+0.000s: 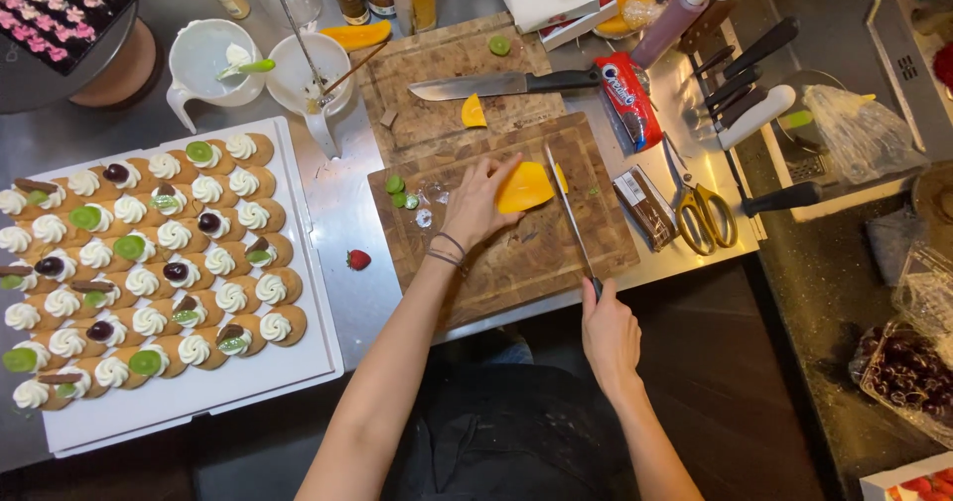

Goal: Cutting mango slices, applying glaze, and decorating fruit tarts in a bakery kitchen.

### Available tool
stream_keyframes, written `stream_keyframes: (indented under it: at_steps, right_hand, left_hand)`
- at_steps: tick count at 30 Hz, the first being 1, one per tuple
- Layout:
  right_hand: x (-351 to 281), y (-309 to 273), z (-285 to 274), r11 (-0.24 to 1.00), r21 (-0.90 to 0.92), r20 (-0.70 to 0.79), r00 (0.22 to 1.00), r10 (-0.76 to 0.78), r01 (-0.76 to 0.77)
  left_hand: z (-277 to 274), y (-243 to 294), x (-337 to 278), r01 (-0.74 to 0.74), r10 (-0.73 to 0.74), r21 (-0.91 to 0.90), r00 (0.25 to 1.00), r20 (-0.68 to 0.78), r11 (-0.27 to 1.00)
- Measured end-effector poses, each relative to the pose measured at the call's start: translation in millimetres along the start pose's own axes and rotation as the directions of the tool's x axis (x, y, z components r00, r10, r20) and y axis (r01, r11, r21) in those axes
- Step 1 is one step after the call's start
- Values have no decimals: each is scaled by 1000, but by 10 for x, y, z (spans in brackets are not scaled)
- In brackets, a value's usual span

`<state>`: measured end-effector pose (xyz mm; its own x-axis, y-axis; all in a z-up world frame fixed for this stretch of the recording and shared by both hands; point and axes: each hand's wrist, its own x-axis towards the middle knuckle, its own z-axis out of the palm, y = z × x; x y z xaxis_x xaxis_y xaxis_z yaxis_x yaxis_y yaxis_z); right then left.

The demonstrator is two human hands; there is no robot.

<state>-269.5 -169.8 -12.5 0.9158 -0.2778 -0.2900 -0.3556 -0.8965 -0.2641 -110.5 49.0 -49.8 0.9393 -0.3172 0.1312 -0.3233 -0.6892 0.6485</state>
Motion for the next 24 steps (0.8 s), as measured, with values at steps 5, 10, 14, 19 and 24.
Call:
stream_keyframes:
  at_steps: [5, 10, 14, 19, 24]
  right_hand:
    - [-112, -270, -132, 999, -9, -82, 995, -50, 49]
    - [-72, -301, -31, 994, -67, -72, 993, -96, 91]
    - [-69, -261, 29, 991, -95, -99, 990, -104, 95]
    - [-61, -290, -25, 989, -88, -126, 984, -129, 118]
    - [-56, -305, -75, 987, -114, -34, 993, -115, 110]
  left_hand:
    - [139, -13, -79, 34, -38, -41, 994, -102, 999]
    - [117, 9, -80, 37, -43, -48, 991, -126, 998]
    - [77, 72, -58, 60, -64, -47, 994, -86, 997]
    - [51, 80, -23, 114, -115, -32, 993, -35, 993]
    - [89, 52, -21, 113, -115, -46, 992, -48, 993]
